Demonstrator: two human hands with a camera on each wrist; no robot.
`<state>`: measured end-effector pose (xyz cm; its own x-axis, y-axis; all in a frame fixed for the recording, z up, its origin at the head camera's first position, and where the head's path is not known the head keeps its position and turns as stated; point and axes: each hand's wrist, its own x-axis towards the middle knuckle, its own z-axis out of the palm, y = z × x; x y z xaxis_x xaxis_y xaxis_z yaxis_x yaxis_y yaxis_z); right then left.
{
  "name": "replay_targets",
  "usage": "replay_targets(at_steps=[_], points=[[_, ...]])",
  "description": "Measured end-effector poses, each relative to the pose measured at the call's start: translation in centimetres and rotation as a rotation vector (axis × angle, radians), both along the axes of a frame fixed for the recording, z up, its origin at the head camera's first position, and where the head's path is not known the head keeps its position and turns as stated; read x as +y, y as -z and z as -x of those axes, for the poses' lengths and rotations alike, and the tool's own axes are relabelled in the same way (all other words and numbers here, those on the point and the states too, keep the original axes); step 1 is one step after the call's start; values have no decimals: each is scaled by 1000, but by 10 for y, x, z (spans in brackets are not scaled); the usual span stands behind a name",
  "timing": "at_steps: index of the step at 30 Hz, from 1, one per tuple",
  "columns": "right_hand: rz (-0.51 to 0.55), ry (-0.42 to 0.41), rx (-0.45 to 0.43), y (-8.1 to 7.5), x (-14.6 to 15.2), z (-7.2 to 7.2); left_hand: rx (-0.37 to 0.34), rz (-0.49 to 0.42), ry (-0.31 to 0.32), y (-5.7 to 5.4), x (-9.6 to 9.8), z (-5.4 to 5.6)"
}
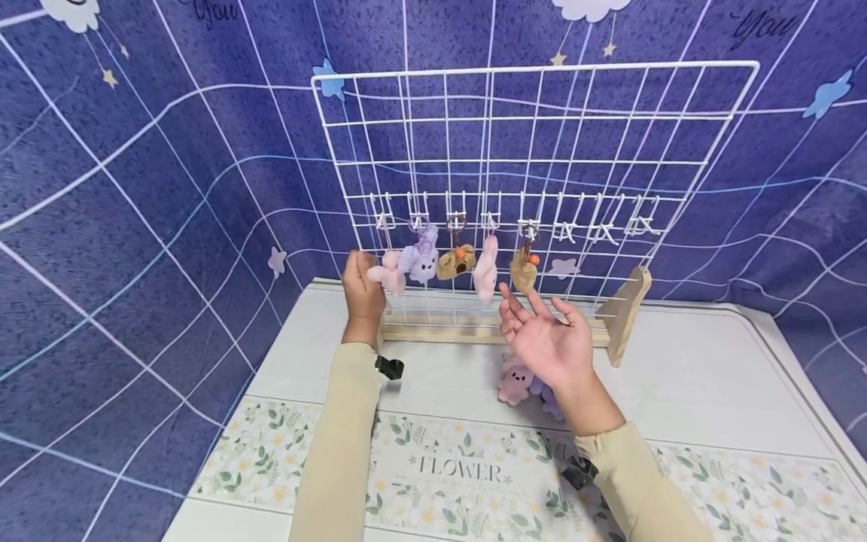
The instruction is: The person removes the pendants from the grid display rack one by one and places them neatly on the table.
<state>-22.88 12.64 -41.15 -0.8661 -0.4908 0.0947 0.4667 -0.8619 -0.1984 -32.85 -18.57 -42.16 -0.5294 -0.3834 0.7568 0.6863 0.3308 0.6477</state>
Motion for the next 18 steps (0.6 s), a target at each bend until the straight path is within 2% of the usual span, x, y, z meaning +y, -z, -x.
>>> replay_targets(at_steps=[5, 11, 18], points=[[55, 11, 40, -3, 1, 2, 6, 0, 4, 0, -1, 0], [61, 26, 58, -5, 0, 3, 17, 5, -2, -1, -1, -1], [48, 52, 140, -7, -3, 5, 14, 1, 14, -2, -1, -1]])
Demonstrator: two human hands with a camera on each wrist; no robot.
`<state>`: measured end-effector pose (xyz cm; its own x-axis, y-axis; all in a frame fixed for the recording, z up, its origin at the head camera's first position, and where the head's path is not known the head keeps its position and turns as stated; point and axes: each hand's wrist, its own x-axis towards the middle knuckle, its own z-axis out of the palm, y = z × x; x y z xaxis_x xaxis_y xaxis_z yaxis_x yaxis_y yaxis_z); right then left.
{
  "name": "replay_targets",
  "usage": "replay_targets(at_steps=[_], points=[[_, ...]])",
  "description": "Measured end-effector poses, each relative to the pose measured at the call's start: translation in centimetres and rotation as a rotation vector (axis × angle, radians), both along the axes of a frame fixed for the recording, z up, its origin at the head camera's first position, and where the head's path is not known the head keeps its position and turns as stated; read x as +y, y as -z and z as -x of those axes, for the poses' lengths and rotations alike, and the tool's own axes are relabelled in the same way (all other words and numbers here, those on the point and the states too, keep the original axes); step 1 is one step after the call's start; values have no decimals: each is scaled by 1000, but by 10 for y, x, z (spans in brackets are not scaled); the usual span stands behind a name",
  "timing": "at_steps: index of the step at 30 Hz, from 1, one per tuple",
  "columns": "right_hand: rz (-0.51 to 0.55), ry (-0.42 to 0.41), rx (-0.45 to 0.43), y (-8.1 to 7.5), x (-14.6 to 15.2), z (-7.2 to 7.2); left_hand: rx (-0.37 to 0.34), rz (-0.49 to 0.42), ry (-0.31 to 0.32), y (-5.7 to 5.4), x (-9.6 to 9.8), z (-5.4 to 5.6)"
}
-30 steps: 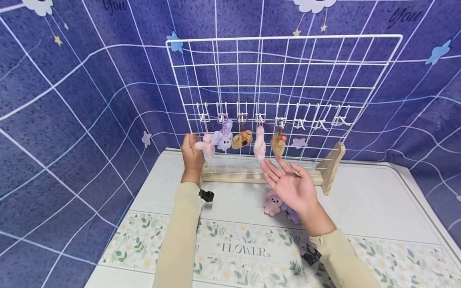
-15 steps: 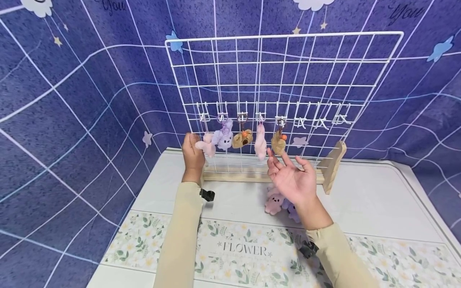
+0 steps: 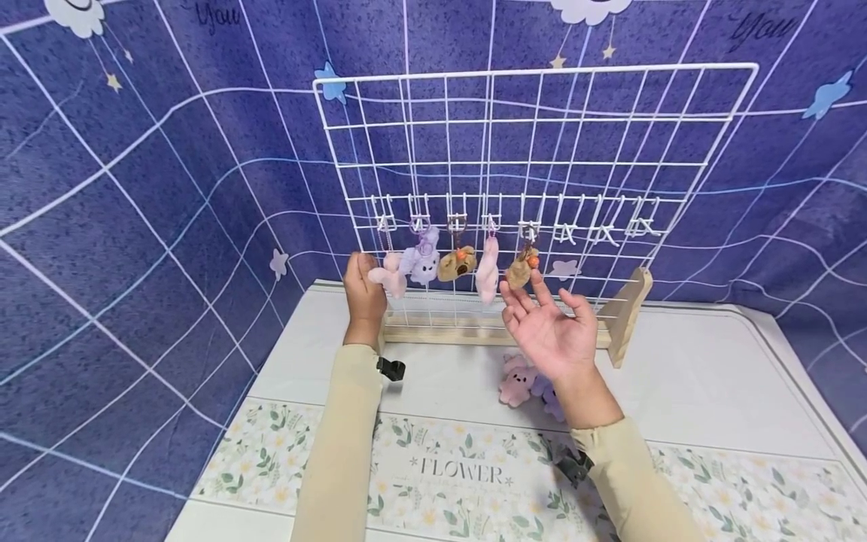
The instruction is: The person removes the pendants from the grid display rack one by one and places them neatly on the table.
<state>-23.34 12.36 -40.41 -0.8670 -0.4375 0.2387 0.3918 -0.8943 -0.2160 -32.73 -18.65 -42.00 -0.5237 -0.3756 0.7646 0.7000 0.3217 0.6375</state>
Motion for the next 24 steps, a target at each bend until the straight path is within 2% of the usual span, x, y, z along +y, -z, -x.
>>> replay_targets(at_steps=[3, 8, 12, 15, 19, 24], points=[[-35, 46, 11, -3, 1, 0, -7, 11, -7, 0, 1, 0], [-159, 144, 10, -10, 2, -4, -17, 5, -29, 1, 1, 1], [-247, 228, -9, -17, 3, -7, -13, 0, -13, 1, 1, 1], [-260, 250, -38, -21, 5, -7, -10, -1, -1, 1, 1, 1], [-220, 222, -78, -22, 9, -4, -12, 1, -7, 2, 0, 1], [-243, 252, -121, -28, 9, -6, -17, 1, -3, 1, 0, 0]])
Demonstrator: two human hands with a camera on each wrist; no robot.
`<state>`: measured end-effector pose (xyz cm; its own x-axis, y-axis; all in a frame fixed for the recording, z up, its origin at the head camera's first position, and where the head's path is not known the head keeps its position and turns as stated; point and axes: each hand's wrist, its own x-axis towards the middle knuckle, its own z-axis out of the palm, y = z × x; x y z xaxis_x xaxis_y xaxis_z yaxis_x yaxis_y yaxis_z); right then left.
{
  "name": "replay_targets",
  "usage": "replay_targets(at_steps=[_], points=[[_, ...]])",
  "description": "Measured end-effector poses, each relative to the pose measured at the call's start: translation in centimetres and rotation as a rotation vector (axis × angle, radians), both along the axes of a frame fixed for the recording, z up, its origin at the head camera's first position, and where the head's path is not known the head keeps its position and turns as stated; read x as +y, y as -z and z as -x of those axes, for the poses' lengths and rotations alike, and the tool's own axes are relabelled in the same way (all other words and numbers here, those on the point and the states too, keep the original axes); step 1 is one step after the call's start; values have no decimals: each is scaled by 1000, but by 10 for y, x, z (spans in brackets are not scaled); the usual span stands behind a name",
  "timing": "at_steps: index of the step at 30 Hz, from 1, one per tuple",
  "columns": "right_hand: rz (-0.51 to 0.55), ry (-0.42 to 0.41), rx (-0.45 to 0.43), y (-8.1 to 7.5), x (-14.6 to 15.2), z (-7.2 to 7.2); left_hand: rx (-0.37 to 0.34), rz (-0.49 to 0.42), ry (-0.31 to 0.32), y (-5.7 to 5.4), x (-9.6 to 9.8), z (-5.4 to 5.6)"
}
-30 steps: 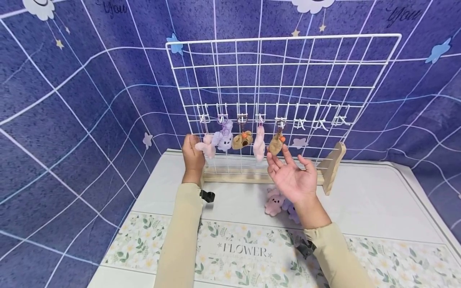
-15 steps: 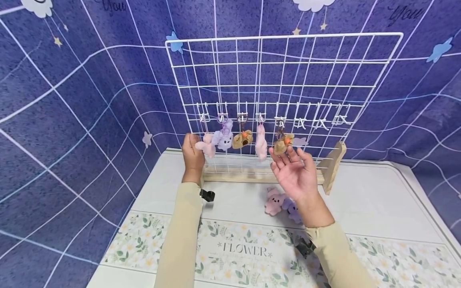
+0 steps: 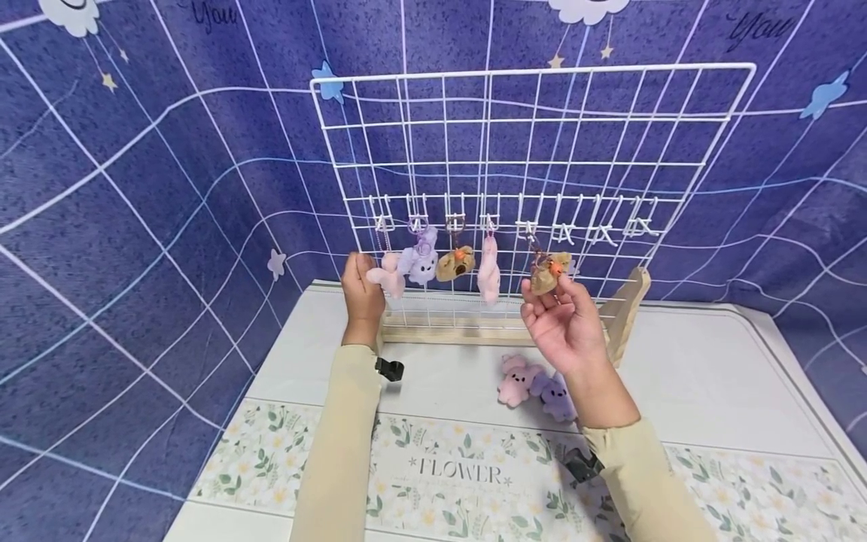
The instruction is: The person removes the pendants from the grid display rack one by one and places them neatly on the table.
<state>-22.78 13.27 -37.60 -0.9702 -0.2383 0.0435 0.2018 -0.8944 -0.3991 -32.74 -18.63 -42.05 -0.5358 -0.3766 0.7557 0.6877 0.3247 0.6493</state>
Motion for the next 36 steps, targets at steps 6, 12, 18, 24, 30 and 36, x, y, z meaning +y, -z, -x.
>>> replay_targets(at_steps=[6, 12, 18, 24, 30, 36], points=[[-8, -25, 56, -3, -1, -8, 8, 8, -3, 1, 0, -1], [-7, -58, 141, -2, 0, -14, 18, -7, 7, 2, 1, -2], [-58, -52, 181, -3, 2, -19, 23, 0, 1, 3, 2, 0], [-95, -47, 177, -5, 1, -25, 3, -5, -2, 1, 2, 1], [-232, -14, 195, -8, -3, -32, -1, -11, -7, -2, 2, -1], [-493, 104, 213, -8, -8, -37, 11, -5, -5, -1, 3, -1]])
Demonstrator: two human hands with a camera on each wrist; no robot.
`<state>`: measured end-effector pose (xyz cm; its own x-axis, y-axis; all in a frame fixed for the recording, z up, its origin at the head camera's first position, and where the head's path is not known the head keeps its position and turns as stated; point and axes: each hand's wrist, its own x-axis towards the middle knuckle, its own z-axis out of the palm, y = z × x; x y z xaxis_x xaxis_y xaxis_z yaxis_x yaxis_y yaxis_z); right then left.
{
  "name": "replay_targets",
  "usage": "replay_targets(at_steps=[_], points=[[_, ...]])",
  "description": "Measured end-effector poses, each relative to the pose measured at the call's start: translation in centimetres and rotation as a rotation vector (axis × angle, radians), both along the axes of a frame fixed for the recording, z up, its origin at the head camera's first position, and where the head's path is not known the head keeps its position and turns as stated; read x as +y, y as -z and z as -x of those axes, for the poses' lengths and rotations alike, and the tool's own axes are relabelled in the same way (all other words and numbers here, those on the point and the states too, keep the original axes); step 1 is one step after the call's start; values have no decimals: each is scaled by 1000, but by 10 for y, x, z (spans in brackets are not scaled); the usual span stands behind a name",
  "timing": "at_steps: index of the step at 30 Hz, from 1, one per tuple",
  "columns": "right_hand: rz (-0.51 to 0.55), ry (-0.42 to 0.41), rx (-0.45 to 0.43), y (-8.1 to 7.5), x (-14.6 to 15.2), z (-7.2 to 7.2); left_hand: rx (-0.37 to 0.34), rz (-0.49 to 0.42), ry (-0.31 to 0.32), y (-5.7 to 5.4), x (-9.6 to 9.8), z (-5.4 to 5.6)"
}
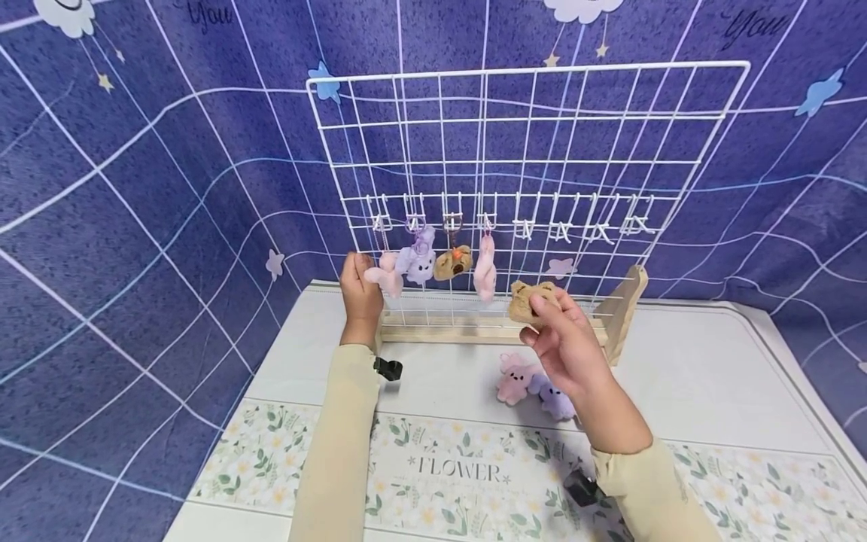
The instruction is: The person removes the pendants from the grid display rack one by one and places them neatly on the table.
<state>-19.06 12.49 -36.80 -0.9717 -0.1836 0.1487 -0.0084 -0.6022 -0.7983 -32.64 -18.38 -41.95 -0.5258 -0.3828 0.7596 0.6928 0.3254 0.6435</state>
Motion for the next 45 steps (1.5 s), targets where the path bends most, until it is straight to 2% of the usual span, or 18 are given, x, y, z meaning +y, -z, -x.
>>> replay_targets(at_steps=[4, 7, 14, 16, 20, 23, 29, 37, 45], points=[[-114, 115, 35, 1, -2, -2, -11, -4, 1, 2, 0, 1], [-188, 167, 84, 1, -2, -2, -23, 2, -9, 2, 0, 1], [-424, 197, 211, 2, 1, -3, -32, 0, -21, 0, 1, -2], [-526, 221, 246, 4, 1, -3, -21, -1, -16, -1, 1, -2], [-797, 353, 307, 8, -1, -3, -4, -2, -3, -1, 0, -2], [-934, 428, 345, 12, -2, -3, -3, -5, 1, 1, -1, 1], [-1016, 448, 427, 20, -4, -1, -28, 8, -11, 3, -2, 2], [-1013, 408, 570, 30, -5, 4, -29, -1, -18, 6, -2, 5], [-1090, 291, 532, 32, -4, 1, -9, -12, 2, 3, -1, 3]])
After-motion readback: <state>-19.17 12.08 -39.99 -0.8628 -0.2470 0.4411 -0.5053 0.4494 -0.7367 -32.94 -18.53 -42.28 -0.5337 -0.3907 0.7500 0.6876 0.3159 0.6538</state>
